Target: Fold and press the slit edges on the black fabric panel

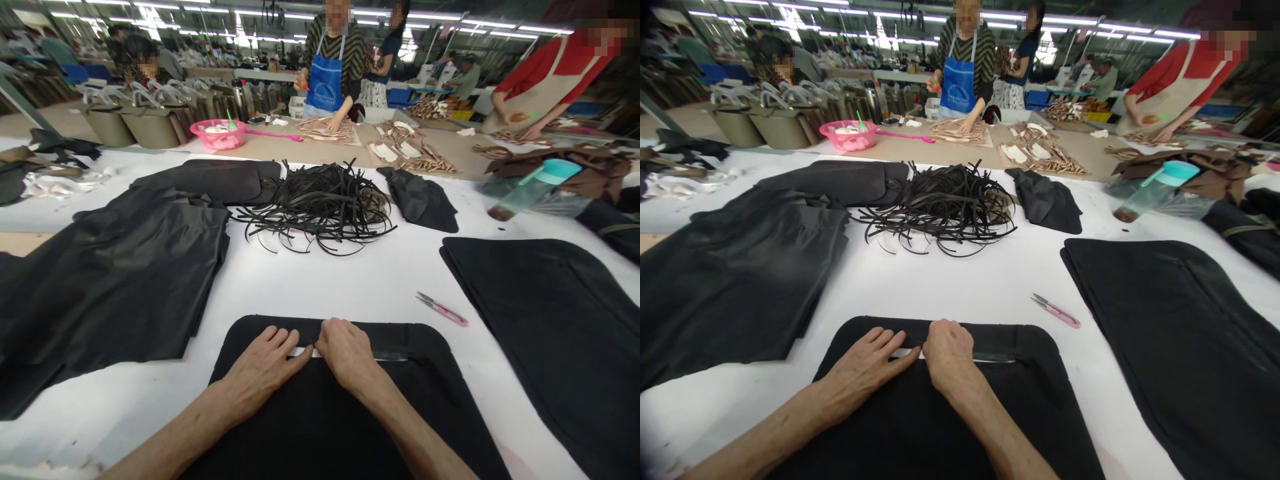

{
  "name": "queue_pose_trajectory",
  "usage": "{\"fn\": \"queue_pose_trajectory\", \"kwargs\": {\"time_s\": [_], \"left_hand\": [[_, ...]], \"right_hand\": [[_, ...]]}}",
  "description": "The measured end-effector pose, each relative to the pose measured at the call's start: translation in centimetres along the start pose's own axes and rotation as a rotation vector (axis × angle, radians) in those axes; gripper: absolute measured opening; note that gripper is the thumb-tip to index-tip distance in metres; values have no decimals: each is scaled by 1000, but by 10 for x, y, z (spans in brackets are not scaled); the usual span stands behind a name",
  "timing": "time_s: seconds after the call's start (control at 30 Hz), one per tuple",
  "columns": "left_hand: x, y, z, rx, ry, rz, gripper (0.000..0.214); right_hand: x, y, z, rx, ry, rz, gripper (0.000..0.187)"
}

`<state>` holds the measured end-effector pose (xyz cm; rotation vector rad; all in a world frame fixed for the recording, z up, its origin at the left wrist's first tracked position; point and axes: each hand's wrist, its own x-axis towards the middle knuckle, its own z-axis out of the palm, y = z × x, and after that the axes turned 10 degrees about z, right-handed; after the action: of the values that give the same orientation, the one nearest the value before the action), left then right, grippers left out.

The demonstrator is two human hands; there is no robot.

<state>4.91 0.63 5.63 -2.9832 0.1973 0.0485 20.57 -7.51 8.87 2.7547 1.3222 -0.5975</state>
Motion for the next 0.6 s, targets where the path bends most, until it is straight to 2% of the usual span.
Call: {"fn": "queue_pose_trajectory", "kwargs": {"time_s": [0.3,0.47,0.6], "left_hand": [[-33,-9,5,-4,55,-57,41],[-50,-7,13,-31,144,-226,49],[-39,6,9,-110,144,-377,50]], "right_hand": [[-4,0,-6,26,-29,0,19],[-3,2,-1,30,-30,-15,20],[-3,3,1,36,-17,-33,19]]}}
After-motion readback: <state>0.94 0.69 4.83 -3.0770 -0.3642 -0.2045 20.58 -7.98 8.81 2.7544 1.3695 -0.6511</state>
